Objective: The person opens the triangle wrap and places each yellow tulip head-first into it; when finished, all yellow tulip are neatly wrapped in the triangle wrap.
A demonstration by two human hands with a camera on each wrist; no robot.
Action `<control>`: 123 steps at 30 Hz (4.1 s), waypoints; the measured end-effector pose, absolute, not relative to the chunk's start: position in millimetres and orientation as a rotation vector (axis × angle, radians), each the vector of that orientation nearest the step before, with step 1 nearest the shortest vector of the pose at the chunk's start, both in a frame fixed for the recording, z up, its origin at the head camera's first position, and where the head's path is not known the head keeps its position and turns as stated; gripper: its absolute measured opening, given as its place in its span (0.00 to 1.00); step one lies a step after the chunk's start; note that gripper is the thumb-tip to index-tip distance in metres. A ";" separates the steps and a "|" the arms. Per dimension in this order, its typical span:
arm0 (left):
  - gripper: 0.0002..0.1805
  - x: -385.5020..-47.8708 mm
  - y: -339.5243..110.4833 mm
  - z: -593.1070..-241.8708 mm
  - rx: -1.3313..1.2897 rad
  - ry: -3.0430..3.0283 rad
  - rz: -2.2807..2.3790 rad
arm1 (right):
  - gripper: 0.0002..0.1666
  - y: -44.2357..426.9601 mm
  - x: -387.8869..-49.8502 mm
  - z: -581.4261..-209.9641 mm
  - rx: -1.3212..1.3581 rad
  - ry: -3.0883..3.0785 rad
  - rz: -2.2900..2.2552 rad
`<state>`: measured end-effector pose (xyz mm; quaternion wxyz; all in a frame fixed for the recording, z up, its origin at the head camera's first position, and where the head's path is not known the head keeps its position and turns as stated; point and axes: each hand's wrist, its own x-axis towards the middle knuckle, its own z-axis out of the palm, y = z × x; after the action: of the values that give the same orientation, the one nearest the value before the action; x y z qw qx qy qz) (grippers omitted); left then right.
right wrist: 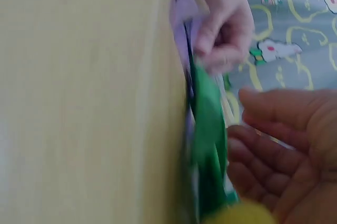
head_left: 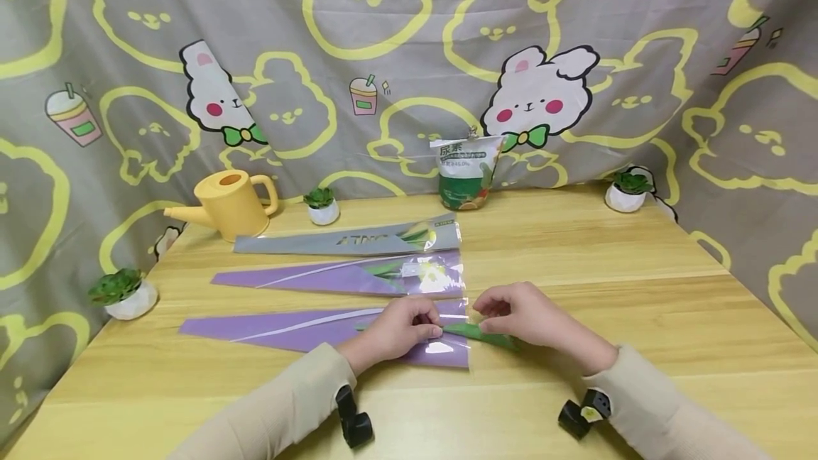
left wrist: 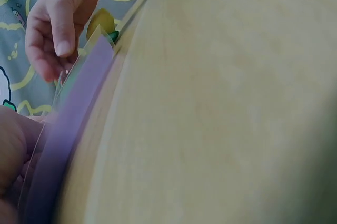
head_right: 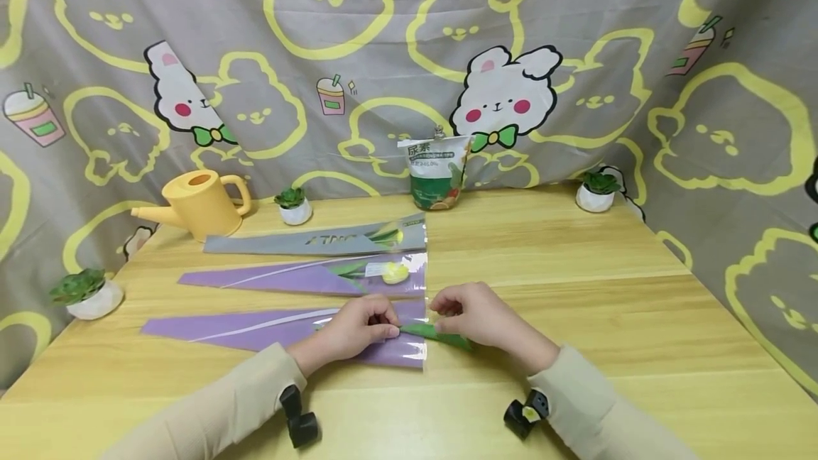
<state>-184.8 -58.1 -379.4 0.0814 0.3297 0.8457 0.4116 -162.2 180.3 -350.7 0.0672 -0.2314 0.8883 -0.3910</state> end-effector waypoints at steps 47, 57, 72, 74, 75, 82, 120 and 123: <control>0.04 -178.2 -55.4 -381.5 0.916 2.561 1.335 | 0.19 244.1 -154.6 -356.3 -0.927 2.613 -1.049; 0.04 -178.9 -54.7 -380.3 0.959 2.576 1.346 | 0.19 232.7 -156.9 -354.7 -0.915 2.599 -1.059; 0.04 -179.7 -53.8 -379.5 1.053 2.563 1.388 | 0.17 218.0 -159.9 -360.2 -0.920 2.537 -1.156; 0.04 -180.0 -53.5 -379.2 1.057 2.558 1.386 | 0.18 215.0 -160.8 -360.9 -0.928 2.519 -1.174; 0.04 -179.9 -53.4 -378.9 1.062 2.554 1.386 | 0.17 213.5 -161.3 -361.3 -0.933 2.508 -1.181; 0.04 -179.5 -53.1 -376.6 1.068 2.537 1.385 | 0.17 205.5 -163.6 -362.5 -0.948 2.461 -1.228; 0.03 -179.8 -53.1 -375.4 0.983 2.521 1.433 | 0.26 199.0 -161.5 -368.8 -0.765 2.301 -1.439; 0.03 -180.1 -53.6 -376.1 0.980 2.523 1.440 | 0.26 203.0 -159.4 -368.7 -0.713 2.295 -1.489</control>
<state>-180.1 -53.6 -376.1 0.0377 0.3194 0.8223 0.4694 -159.4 203.0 -368.7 0.1568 -0.2493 0.8017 -0.5202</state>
